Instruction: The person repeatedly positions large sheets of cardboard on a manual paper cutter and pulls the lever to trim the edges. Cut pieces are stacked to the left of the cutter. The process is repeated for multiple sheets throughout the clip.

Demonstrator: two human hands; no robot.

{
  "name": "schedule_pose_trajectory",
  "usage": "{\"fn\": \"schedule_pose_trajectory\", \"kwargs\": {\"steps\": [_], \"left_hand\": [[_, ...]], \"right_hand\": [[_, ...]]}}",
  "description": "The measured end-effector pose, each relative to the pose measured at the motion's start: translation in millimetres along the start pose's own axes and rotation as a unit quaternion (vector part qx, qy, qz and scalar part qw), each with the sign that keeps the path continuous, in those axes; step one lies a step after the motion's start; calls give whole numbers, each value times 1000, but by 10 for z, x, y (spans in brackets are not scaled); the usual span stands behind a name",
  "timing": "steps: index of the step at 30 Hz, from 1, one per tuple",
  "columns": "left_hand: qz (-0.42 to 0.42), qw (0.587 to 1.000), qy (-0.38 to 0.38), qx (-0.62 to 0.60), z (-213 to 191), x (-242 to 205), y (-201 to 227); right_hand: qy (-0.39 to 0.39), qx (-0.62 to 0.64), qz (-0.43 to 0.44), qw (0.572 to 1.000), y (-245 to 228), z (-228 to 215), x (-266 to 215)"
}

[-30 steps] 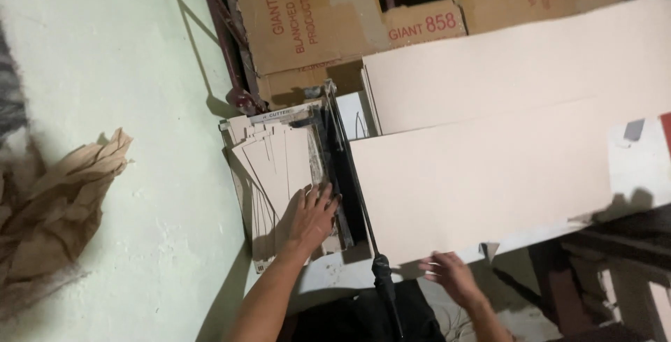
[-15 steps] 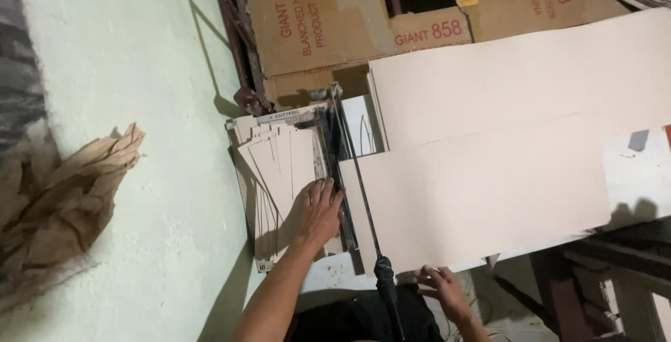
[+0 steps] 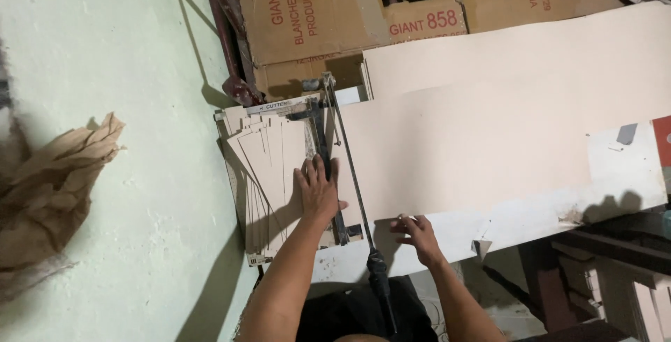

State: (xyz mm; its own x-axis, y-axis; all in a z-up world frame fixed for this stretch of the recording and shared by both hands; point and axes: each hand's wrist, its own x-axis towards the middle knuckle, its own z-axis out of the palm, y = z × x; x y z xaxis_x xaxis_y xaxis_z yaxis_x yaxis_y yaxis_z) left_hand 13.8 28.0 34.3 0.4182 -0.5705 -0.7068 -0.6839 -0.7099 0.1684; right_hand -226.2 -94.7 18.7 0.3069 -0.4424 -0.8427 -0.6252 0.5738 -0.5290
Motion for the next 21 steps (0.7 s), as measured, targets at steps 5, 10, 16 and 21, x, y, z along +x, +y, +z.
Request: {"fn": "schedule_pose_trajectory", "kwargs": {"steps": [5,10,16,21], "left_hand": [[-55,995,-39,72,161,232,85],[-64,992,-25,107,376,396,36],[-68,994,-43,75,329,354,124],[-57,995,-24,79,377,183,81]], "right_hand": [[-69,-356,20,932,131,-133,300],[-72,-484,-8,872,-1279,613,-1800],[-55,-586,-91,803,943,632,-806],[-11,-530,-229,816,1825,514,-290]]}}
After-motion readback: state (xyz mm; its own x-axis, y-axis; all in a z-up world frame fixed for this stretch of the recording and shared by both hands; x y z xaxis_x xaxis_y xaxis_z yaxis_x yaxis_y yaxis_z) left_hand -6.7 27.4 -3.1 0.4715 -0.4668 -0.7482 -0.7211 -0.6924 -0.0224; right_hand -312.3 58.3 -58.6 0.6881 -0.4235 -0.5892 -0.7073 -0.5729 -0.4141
